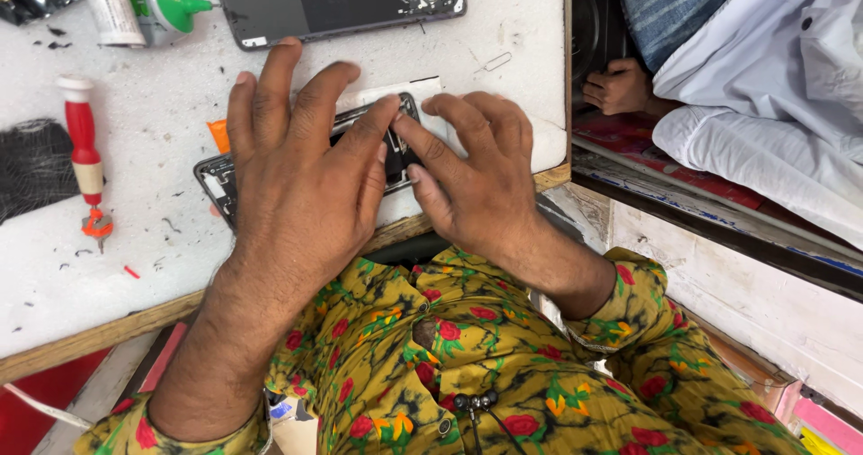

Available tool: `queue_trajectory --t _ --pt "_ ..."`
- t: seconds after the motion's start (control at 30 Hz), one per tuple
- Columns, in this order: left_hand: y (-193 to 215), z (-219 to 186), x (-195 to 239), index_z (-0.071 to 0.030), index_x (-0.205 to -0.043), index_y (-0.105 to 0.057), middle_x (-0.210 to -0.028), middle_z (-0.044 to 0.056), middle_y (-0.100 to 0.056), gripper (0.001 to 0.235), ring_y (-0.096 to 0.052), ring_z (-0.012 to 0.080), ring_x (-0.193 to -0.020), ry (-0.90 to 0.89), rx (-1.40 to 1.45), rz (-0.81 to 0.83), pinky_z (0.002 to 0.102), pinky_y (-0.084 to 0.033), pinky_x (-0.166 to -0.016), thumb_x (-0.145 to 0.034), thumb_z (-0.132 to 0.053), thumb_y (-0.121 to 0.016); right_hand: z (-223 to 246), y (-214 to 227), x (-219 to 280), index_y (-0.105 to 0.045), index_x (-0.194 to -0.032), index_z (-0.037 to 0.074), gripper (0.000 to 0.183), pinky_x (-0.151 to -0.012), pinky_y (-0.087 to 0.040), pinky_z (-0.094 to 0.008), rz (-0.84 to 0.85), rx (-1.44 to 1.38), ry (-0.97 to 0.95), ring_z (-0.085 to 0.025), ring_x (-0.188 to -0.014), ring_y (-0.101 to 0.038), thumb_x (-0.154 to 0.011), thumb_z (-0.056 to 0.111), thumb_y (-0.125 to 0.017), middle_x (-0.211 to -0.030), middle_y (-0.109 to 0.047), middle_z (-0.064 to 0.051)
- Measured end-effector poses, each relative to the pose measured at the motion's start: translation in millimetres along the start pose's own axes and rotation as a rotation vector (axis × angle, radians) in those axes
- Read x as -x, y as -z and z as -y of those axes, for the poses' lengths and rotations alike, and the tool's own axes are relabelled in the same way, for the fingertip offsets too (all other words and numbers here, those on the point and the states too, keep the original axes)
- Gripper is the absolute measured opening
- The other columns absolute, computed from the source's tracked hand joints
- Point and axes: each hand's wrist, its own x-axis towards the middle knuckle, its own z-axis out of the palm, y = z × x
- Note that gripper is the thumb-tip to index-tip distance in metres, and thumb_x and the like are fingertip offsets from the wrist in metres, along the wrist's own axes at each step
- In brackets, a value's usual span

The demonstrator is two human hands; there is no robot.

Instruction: The person reassembles a disassembled smartphone on a workbench. They place the back cover onto the chassis, apply adhesive along the edges, and use a screwdriver to secure the cover. The phone remains open during the clip.

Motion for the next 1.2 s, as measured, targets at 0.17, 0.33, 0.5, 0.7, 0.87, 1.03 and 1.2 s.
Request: queue_trajectory --t 0.17,0.33,0.5,0.7,0.87,1.03,1.2 --pt "9 4 6 -0.007 -0.155 -0.051 -0.157 0.016 -0.048 0.051 -0.034 0.0414 -0.155 0.049 0.218 -0.081 0.056 -0.032 -0.131 -0.106 -0.004 -0.062 -1 18 -9 -0.059 -0.151 0.023 0.062 -0.109 -0.037 -0.051 0.074 -0.013 0.032 -0.032 -0.126 -0.048 -0.094 0.024 -0.082 -0.141 -0.053 -0.007" --pt "12 5 6 -0.006 -0.156 -0.044 -0.148 0.018 -0.057 0.052 -0.038 0.0383 -0.154 0.061 0.308 -0.125 0.051 -0.035 -0.130 -0.106 0.001 -0.058 2 27 -19 -0.058 -0.151 0.023 0.063 -0.106 -0.037 -0.050 0.131 0.009 0.036 -0.032 -0.124 -0.047 -0.092 0.027 -0.082 -0.140 -0.052 -0.008" --pt "10 5 8 -0.006 -0.158 -0.040 -0.138 0.014 -0.067 0.054 -0.041 0.0335 -0.153 0.083 0.314 -0.096 0.050 -0.035 -0.127 -0.108 0.000 -0.057 2 31 -25 -0.060 -0.149 0.023 0.063 -0.106 -0.037 -0.049 0.172 0.014 0.020 -0.031 -0.122 -0.048 -0.091 0.029 -0.083 -0.137 -0.054 -0.007" --pt "8 5 7 -0.005 -0.159 -0.038 -0.133 0.014 -0.067 0.056 -0.042 0.0339 -0.150 0.048 0.238 -0.082 0.056 -0.032 -0.128 -0.107 -0.002 -0.059 -4 38 -31 -0.063 -0.146 0.026 0.064 -0.104 -0.039 -0.046 0.176 -0.055 0.018 -0.027 -0.120 -0.051 -0.087 0.034 -0.087 -0.133 -0.058 -0.003" --pt "14 -12 12 -0.005 -0.147 -0.048 -0.131 0.015 -0.066 0.057 -0.046 0.0383 -0.137 -0.045 0.061 -0.028 0.060 -0.037 -0.114 -0.094 -0.006 -0.068 -8 40 -38 -0.067 -0.141 0.027 0.064 -0.099 -0.040 -0.045 0.190 -0.093 0.006 -0.027 -0.117 -0.052 -0.082 0.034 -0.090 -0.128 -0.059 -0.001" --pt "5 -32 22 -0.006 -0.132 -0.062 -0.141 0.014 -0.062 0.037 -0.054 0.0345 -0.125 -0.146 -0.103 0.015 0.052 -0.045 -0.100 -0.097 -0.018 -0.064 -12 38 -38 -0.068 -0.140 0.027 0.064 -0.099 -0.040 -0.044 0.185 -0.121 0.007 -0.025 -0.115 -0.053 -0.080 0.030 -0.091 -0.127 -0.060 0.000" --pt "-8 -30 23 -0.006 -0.126 -0.064 -0.143 0.013 -0.062 0.029 -0.055 0.0322 -0.126 -0.118 -0.186 0.026 0.049 -0.046 -0.100 -0.102 -0.021 -0.059 -15 35 -37 -0.068 -0.139 0.028 0.064 -0.099 -0.040 -0.044 0.176 -0.137 0.009 -0.024 -0.114 -0.053 -0.081 0.032 -0.093 -0.127 -0.060 0.000"
